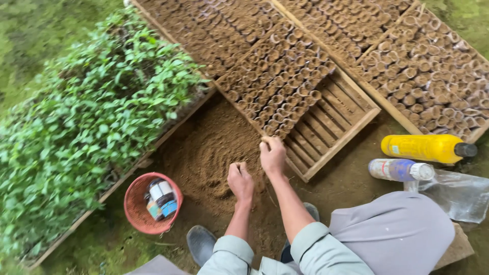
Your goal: Filling small biodegradable pots with soil and seeds, then arranging them in a wooden tray.
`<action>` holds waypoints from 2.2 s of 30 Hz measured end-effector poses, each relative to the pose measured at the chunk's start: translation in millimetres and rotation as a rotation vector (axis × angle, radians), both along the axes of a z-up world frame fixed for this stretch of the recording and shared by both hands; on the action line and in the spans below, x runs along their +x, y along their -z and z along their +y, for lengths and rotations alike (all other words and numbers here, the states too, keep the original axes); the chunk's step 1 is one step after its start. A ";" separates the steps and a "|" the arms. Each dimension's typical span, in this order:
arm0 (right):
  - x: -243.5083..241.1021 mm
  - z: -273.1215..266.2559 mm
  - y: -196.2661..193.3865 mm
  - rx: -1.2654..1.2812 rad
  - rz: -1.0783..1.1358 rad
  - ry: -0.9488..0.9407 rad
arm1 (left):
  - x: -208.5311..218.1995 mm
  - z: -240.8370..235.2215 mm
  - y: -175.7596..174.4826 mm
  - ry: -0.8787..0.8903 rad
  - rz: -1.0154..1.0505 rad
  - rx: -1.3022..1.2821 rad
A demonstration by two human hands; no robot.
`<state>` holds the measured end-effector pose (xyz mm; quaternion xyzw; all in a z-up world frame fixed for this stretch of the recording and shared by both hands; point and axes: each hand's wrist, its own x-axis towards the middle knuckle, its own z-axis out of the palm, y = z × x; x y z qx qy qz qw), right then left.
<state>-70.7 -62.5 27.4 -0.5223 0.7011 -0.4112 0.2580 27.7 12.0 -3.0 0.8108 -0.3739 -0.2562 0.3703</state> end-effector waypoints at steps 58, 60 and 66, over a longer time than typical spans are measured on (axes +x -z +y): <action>230.9 22.4 -74.5 0.545 0.263 -1.124 | 191.2 56.2 -82.5 -1.265 0.297 -0.454; 215.4 22.5 -89.5 0.552 -0.119 -0.931 | 188.6 52.2 -73.7 -1.211 0.282 -0.460; 173.2 6.7 -57.8 0.477 -0.388 -0.634 | 145.3 18.2 -108.7 -0.888 0.344 -0.424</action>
